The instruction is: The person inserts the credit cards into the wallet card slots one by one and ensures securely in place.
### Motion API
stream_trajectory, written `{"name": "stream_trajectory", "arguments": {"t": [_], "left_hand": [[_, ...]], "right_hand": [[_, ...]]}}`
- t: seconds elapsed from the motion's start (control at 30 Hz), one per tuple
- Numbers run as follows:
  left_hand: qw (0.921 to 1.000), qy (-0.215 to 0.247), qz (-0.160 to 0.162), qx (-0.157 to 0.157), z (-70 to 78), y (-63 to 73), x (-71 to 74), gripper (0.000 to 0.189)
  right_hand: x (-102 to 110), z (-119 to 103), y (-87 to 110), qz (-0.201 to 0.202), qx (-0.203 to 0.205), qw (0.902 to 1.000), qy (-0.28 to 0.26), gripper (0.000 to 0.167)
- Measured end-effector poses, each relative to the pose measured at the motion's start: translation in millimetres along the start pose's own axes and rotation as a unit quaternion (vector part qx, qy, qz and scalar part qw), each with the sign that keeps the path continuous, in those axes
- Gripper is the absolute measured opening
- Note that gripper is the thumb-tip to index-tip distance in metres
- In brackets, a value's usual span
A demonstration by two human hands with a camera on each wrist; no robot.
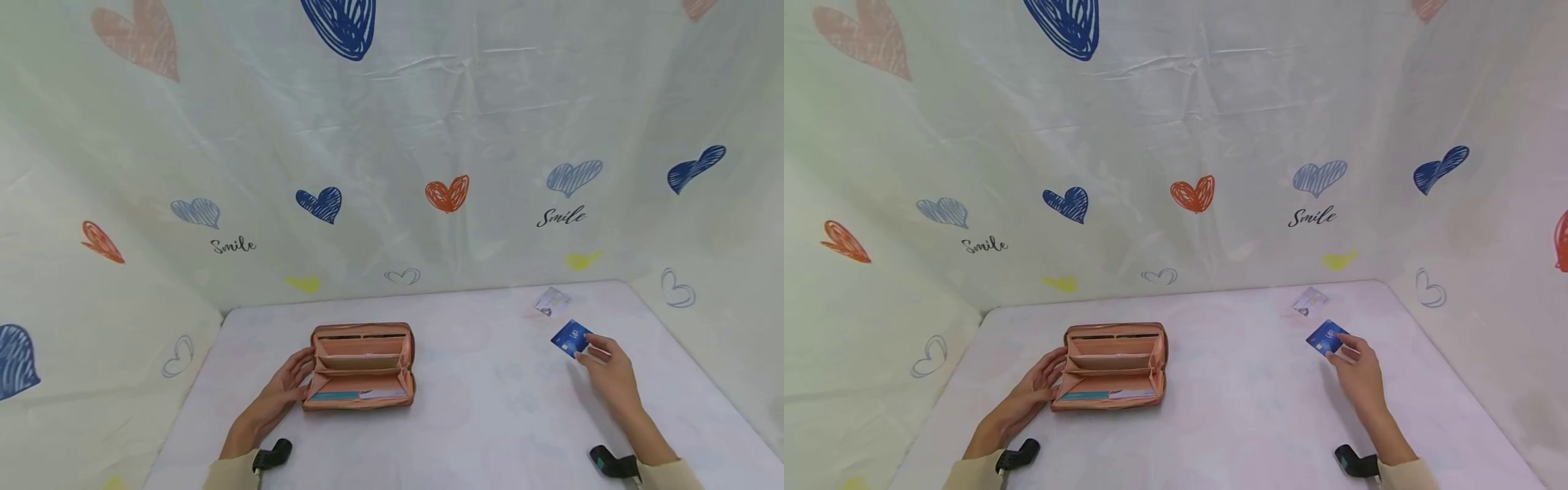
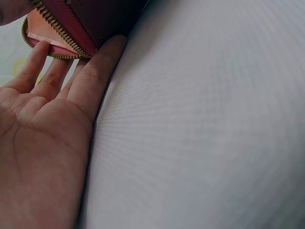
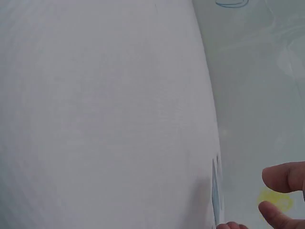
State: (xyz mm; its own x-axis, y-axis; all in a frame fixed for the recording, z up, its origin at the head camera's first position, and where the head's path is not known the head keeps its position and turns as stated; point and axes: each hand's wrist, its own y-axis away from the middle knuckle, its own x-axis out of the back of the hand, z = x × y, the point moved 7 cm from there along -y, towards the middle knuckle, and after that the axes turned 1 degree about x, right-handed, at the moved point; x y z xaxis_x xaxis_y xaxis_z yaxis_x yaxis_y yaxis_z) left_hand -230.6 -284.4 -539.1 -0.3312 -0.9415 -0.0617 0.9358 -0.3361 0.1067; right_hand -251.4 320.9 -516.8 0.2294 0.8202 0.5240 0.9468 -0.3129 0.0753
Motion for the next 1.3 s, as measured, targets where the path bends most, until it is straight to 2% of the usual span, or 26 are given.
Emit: {"name": "stream_trajectory", "arguments": {"t": [0.1,0.23,0.5,0.8,1.0,1.3], "left_hand": [[1.0000,-0.004,0.006,0.004,-0.6,1.7,1.8,0.093],[0.9999,-0.006,0.008,0.003,-0.9,3.5,4.2,0.092],[1.0000,-0.003,0.002,0.005,-2.2,3.3,5.1,0.092],[0.9998,-0.005,0.009,0.016,-2.1,3.1,2.8,0.092],[0.9999,0.009,-0.011,-0.007,0.0,1.6,0.6,0.088],[0.9999,0.006,-0.008,-0.008,0.9,-0.1,-0.8,0.089]], "right_hand": [[1,5,-2.0,-0.006,-0.040,0.9990,-0.018,0.062],[1,7,-4.2,-0.019,-0.072,0.9960,-0.049,0.067],[-1,5,-13.5,-0.056,-0.093,0.9871,-0.118,0.075],[-3,5,-29.1,-0.042,-0.110,0.9792,-0.165,0.077],[-4,-3,-32.2,-0.036,-0.103,0.9836,-0.144,0.076],[-12,-4,-40.9,-0.029,-0.100,0.9898,-0.097,0.076]]}}
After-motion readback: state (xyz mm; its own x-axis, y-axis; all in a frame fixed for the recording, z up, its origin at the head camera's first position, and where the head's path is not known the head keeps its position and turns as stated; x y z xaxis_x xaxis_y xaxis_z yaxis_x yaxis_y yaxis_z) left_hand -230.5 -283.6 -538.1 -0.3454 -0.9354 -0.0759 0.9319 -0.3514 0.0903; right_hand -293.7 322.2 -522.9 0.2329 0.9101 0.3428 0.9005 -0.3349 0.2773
